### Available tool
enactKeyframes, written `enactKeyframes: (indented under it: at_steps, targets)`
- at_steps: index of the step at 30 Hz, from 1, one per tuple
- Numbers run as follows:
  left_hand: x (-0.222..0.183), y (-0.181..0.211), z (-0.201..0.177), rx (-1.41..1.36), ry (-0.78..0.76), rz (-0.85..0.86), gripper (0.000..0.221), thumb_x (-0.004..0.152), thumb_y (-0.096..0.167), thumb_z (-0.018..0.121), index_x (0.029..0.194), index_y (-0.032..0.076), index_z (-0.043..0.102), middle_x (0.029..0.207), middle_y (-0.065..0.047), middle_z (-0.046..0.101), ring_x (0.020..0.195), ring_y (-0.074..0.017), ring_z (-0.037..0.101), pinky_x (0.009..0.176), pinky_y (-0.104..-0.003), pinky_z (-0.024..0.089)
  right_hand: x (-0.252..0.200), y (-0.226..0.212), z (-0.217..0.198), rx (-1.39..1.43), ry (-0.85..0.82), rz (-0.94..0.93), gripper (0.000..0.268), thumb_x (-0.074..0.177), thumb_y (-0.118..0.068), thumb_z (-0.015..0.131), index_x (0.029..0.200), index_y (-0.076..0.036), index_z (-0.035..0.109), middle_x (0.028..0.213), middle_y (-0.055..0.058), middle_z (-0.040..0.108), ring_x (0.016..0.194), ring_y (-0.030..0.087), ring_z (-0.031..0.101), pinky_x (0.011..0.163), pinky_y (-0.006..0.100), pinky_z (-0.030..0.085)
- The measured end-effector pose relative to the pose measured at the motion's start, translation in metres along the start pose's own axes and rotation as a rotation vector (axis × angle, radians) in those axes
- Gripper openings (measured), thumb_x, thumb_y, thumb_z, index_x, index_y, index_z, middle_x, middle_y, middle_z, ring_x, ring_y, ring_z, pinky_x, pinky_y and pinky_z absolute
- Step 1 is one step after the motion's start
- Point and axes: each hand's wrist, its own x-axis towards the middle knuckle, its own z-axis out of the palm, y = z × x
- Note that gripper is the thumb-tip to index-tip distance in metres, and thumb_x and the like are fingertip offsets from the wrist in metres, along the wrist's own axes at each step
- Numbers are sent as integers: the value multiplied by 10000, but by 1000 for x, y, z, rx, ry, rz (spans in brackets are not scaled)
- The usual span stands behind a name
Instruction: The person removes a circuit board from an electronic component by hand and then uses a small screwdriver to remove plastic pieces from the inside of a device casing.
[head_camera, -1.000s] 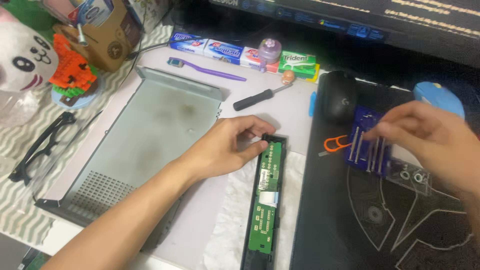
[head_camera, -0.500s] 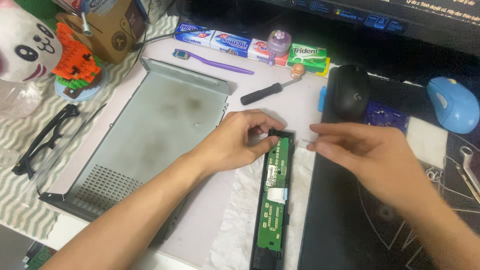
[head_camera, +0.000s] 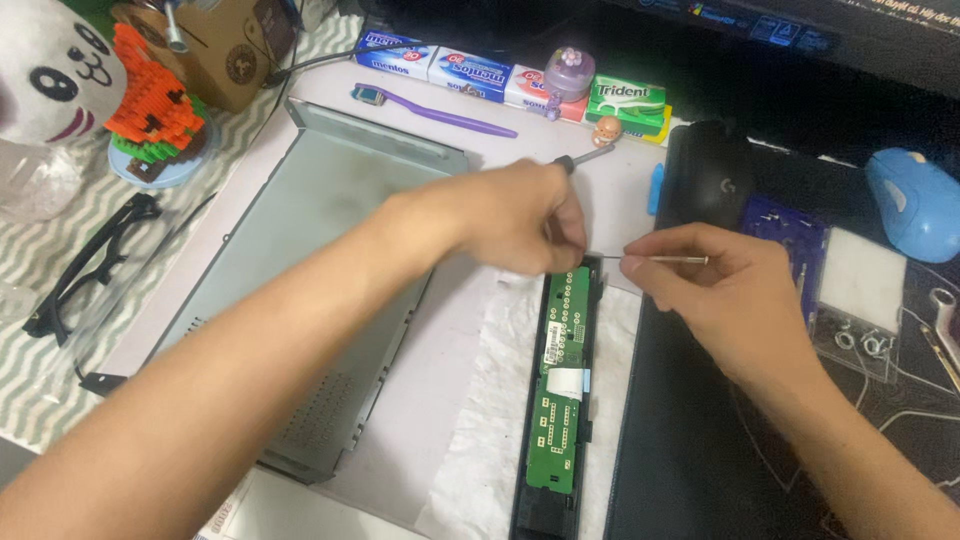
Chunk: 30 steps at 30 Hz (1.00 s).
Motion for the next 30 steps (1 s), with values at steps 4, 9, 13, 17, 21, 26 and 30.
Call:
enactKeyframes:
  at_steps: [4,9,13,17,21,26,30]
  targets:
    - [7,17,-23,87,-66,-29,191,868,348,722,973,235,835,888,74,819,838,-102,759,769,-278,567,3,1,-2,150,-44,-10,191,883,-71,778,1059,-1,807,773,77,715,655,113,520,635,226,407]
    - [11,22,-34,112,-200,-10,217,817,357,811,1027,309,837,895,135,812,759,-47,721,751,-229,543,4,-3,-1,162,-27,124,161,857,-25,780,1008,23,807,840,143,754,752,182,638,732,277,479]
    - [30,-18,-17,93,-85,330,175,749,312,839,918,268,843,729,94,793,610,-20,656,602,-224,512,10,23,7,306,-111,-32,217,874,-64,755,1064,34,794,625,67,572,554,107,397,525,241,240]
    - [16,4,-24,-89,-153,71,154,766,238,841,917,216,858,740,90,794,630,-41,703,642,-179,541,0,1,3,-17,-105,0,352,1086,-232,533,972,-19,789,603,34,523,647,145,509,737,290,408]
    - [18,0,-22,-206,-179,90,129,769,167,821,893,145,854,762,29,815,627,-88,767,597,-150,577,8,22,7,155,-153,-146,367,1101,-211,493,1009,35,748,665,117,623,599,159,515,631,286,396]
    - [30,-11,-17,-262,-213,138,165,769,158,834,928,116,847,764,3,811,616,-86,740,581,-171,612,11,17,10,153,-144,-135,374,1066,-215,529,966,67,754,632,160,660,509,179,517,645,290,448]
    - [33,-13,-18,-343,-256,153,205,765,128,840,964,76,837,811,-24,819,657,-94,738,622,-197,678,12,20,11,91,-170,-169,361,1034,-232,574,910,32,787,640,136,698,487,172,553,685,287,508]
